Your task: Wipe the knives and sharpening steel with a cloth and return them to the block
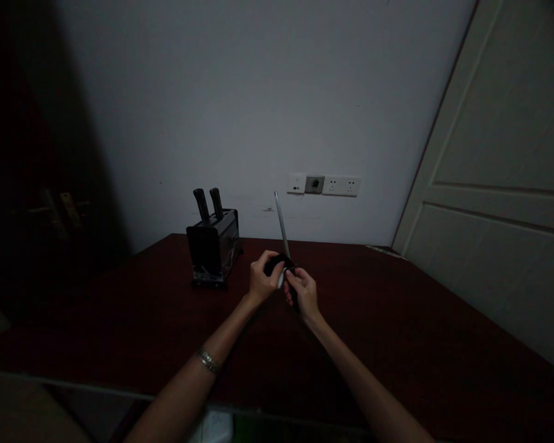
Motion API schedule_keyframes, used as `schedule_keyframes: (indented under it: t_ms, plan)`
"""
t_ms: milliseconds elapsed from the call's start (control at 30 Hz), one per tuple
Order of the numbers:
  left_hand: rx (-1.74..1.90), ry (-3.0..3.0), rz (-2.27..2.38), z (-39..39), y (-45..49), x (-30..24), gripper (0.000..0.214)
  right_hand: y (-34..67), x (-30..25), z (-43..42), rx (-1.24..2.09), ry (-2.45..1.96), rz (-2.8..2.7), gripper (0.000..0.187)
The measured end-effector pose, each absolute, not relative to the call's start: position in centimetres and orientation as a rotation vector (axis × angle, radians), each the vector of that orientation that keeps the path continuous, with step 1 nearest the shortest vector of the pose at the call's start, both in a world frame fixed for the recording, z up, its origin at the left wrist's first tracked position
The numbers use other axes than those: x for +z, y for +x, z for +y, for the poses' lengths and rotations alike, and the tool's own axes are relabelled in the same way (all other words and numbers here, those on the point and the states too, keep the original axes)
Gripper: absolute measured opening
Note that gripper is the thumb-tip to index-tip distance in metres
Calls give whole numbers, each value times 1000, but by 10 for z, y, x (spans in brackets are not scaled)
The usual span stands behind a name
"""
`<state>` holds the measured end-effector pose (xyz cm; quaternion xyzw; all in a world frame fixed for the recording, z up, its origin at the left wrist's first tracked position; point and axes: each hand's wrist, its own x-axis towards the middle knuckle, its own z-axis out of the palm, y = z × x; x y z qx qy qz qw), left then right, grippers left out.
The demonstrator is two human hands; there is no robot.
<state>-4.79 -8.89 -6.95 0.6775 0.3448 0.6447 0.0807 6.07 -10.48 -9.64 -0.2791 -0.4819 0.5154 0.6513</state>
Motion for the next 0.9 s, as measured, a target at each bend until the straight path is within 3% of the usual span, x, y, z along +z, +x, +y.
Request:
schedule_keyframes:
  t_ms: [233, 567, 900]
  plan:
    - [1968, 2008, 1044, -87, -50, -72, 12, 59, -94, -108, 1286, -569, -1036, 30]
    - [2088, 1993, 1122, -78, -54, -71, 12, 64, -91, -104, 1191, -602, -1052, 32]
    - [1887, 2059, 992, -83, -43, -77, 8, 60, -102, -97, 1105, -700, -1093, 32]
